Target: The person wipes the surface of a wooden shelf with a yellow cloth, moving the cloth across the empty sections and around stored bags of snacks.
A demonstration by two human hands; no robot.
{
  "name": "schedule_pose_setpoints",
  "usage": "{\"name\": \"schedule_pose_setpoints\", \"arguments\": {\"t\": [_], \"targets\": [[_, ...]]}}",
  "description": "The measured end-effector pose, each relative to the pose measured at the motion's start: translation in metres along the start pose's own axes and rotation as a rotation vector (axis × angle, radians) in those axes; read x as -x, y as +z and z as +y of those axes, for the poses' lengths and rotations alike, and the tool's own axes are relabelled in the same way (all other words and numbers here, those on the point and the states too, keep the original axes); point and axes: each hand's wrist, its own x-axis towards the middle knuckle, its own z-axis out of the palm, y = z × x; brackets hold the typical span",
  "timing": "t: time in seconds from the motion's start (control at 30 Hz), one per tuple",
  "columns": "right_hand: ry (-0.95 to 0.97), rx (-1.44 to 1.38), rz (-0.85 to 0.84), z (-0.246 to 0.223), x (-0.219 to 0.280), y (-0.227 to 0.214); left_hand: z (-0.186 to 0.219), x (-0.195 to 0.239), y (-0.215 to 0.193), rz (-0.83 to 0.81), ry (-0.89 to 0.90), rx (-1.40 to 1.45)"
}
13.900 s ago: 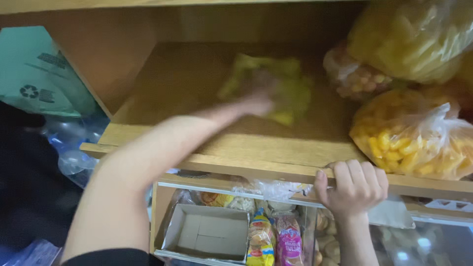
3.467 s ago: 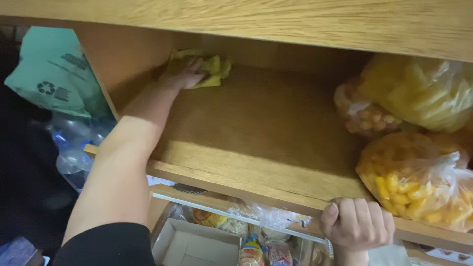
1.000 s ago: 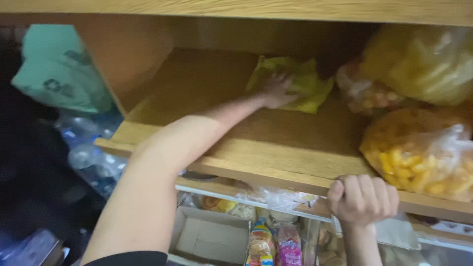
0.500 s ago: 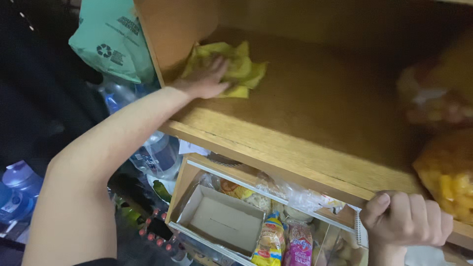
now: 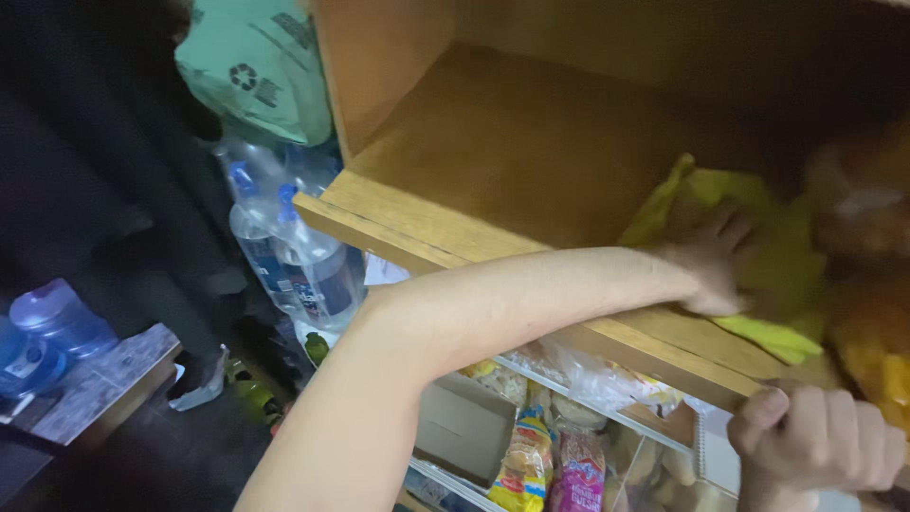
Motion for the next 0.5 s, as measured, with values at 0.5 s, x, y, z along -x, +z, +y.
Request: {"name": "schedule_pose_setpoints", "arguments": {"t": [0.5], "targets": [[0.279, -0.682, -0.198, 0.004, 0.042, 0.032, -0.259, 0.229, -0.112, -0.472, -0.01, 0.181]]}}
